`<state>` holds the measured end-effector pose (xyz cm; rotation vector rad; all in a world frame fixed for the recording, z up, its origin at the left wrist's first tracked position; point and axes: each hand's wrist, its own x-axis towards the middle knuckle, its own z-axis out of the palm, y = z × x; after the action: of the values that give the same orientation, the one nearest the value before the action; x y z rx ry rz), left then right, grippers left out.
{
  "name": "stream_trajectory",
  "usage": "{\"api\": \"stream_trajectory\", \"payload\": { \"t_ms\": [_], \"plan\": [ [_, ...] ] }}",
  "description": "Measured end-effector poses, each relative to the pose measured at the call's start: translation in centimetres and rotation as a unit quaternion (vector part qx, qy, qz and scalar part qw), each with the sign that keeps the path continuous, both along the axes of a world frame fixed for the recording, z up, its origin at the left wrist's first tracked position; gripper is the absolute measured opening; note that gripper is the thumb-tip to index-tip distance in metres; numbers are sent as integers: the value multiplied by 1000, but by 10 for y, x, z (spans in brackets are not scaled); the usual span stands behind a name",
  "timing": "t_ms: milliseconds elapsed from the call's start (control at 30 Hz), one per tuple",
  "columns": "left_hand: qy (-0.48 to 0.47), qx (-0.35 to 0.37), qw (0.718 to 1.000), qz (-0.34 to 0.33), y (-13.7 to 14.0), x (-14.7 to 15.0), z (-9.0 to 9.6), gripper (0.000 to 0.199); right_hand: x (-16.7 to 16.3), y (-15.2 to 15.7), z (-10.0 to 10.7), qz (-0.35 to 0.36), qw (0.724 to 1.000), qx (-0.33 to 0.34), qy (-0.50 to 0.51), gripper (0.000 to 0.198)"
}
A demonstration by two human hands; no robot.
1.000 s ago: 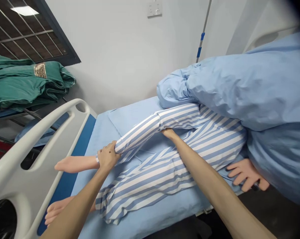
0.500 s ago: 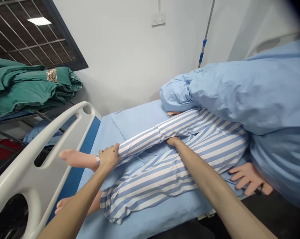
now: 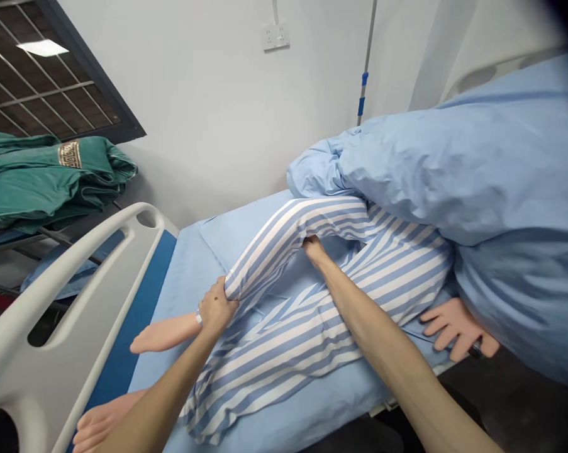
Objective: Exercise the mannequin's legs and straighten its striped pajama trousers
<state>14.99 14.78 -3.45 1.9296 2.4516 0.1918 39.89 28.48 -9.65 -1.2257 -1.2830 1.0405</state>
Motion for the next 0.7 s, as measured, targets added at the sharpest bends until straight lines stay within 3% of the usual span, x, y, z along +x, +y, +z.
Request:
{"api": "stream_trajectory", "payload": {
  "t_ms": [133, 300, 533, 700],
  "plan": [
    [-19, 29, 999, 14, 8, 21, -9, 46, -4, 0, 9, 13, 984, 85, 159, 30],
    [-30, 76, 996, 26, 15, 41, -22, 51, -6, -2, 17, 35, 961, 88, 258, 27],
    [-68, 91, 993, 15, 20, 66, -28, 53, 3, -7, 30, 26, 963, 83, 255, 31],
    [-63, 63, 996, 3, 14, 57, -22, 52, 9, -9, 27, 50, 961, 69, 263, 25]
  ]
}}
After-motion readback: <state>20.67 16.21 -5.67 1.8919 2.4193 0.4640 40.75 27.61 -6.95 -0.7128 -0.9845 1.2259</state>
